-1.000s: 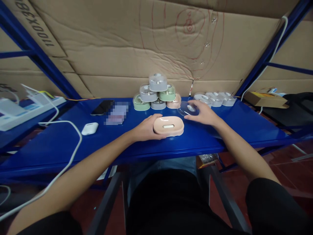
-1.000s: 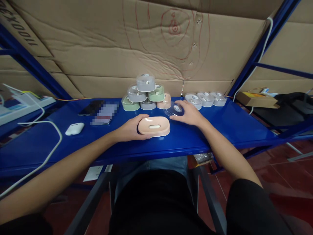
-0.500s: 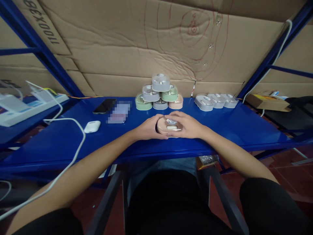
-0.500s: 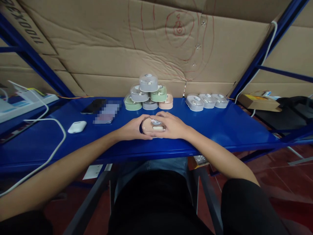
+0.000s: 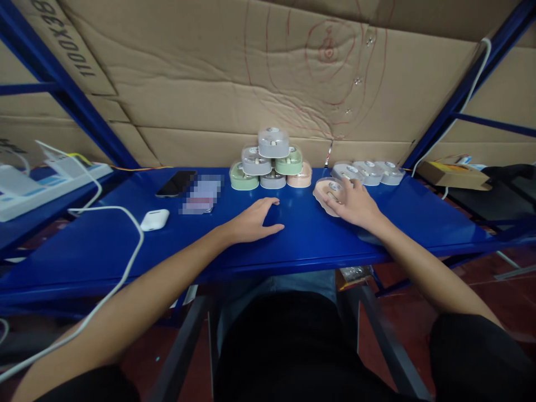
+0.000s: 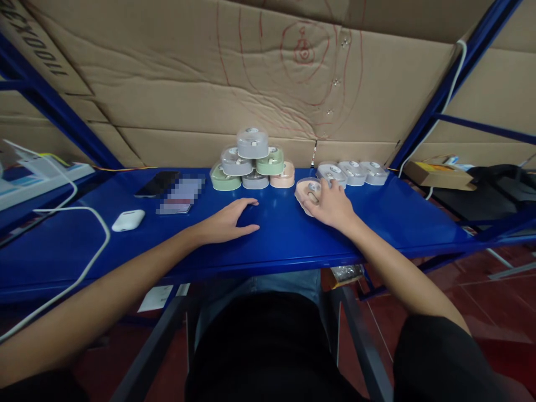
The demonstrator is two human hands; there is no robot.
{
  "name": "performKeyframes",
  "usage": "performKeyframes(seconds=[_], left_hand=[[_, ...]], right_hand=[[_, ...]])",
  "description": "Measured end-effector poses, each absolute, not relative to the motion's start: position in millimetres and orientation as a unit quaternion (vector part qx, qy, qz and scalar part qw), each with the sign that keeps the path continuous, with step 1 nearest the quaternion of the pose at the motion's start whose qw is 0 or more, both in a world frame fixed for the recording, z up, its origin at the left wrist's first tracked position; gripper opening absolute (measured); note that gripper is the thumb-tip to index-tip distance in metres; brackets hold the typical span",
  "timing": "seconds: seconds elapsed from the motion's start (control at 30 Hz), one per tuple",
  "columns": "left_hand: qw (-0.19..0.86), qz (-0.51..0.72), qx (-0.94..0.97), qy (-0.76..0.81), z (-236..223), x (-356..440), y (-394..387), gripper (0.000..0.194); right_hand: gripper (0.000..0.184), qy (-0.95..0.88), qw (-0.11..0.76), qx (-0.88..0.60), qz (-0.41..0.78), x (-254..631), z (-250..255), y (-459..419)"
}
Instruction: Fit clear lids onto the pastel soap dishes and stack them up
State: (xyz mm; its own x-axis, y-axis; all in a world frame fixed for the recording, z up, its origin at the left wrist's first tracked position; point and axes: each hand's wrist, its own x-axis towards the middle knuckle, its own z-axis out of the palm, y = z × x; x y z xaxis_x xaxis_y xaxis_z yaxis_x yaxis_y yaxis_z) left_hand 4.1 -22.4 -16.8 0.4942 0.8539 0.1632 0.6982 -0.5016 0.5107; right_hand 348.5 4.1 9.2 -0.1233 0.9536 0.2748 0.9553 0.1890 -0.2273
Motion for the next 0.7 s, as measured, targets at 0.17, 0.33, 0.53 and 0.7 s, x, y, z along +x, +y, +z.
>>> performKeyframes(seconds=[0.17, 0.33, 0.53, 0.7], left_hand=[[0.174, 0.203, 0.856, 0.443, -18.8, 3.0, -21.6, 0.075], [0.182, 0.193, 0.854, 0.449, -18.1, 3.2, -21.4, 0.078], [0.188, 0.193, 0.853, 0.448, -17.0, 3.6, -21.4, 0.079], [0.183, 0.196, 0.856, 0.442, -16.6, 3.0, -21.6, 0.076]], right_hand=[[0.103, -0.827, 0.184, -0.529, -0.055, 365.1, 14.5, 1.4], [0.080, -0.863, 0.126, -0.481, -0.090, 375.1, 7.8, 22.9], [0.083, -0.830, 0.125, -0.532, -0.106, 375.6, 0.9, 68.1], [0.084, -0.816, 0.116, -0.558, -0.100, 369.9, -1.7, 94.7]])
